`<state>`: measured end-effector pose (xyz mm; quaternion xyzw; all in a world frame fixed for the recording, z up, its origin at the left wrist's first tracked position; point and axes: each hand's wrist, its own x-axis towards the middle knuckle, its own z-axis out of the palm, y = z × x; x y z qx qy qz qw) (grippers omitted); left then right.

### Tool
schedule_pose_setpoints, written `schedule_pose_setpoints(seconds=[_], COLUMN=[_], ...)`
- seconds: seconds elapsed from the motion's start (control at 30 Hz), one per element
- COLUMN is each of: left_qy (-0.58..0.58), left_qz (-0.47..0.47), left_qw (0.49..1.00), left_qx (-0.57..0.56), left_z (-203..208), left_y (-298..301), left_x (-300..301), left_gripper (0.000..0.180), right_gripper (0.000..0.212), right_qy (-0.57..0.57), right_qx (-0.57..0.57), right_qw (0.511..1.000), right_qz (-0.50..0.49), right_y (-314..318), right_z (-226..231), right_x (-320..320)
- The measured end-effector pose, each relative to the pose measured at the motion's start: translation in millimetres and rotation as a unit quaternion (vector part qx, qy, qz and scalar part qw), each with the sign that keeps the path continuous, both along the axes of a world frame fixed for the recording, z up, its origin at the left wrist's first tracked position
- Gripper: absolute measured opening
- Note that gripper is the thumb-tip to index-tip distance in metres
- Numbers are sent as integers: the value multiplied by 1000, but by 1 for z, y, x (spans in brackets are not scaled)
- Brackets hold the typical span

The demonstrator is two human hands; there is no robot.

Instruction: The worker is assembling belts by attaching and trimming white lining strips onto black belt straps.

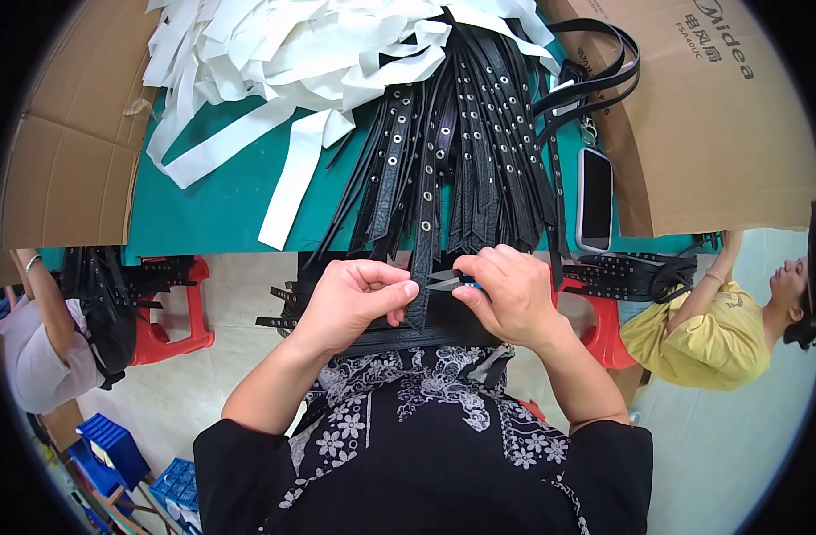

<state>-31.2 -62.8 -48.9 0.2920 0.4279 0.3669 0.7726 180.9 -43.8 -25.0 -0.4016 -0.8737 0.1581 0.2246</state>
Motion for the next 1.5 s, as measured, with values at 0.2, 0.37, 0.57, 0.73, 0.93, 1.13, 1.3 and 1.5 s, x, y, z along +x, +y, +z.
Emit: schedule_pose_setpoints(seconds=[0.2, 0.37, 0.57, 0.73, 0.93, 1.13, 1.3, 1.5], left_qy=[-12, -11, -31, -40, -65, -75, -226, -205], left_qz=[11, 14, 13, 23, 32, 29, -45, -32], left_qw=[1000, 1000, 999, 999, 995, 995, 967, 971], left_qx=[-3, -1, -11, -24, -67, -65, -109, -119], left_z=[-1, -2, -3, -5, -11, -13, -14, -13], left_y=[-6, -3, 0, -3, -8, -8, -4, -4], left_x=[-1, 1, 1, 2, 2, 1, 0, 14], left_gripper=[9, 8, 8, 9, 11, 11, 18, 18], right_gripper=[23, 21, 20, 20, 20, 21, 22, 22], right_qy=[-14, -15, -6, 36, 61, 36, 78, 94], right_qx=[25, 40, 45, 28, 16, 19, -28, -53], right_qw=[1000, 999, 999, 999, 997, 999, 996, 993], right_qz=[3, 3, 5, -20, -34, -21, -13, -39], right_y=[-4, -2, 3, 4, -2, -2, -13, -34], right_z=[2, -1, -3, -4, -1, -6, -2, 8], right_x=[-3, -2, -1, 2, 7, 9, 5, 4])
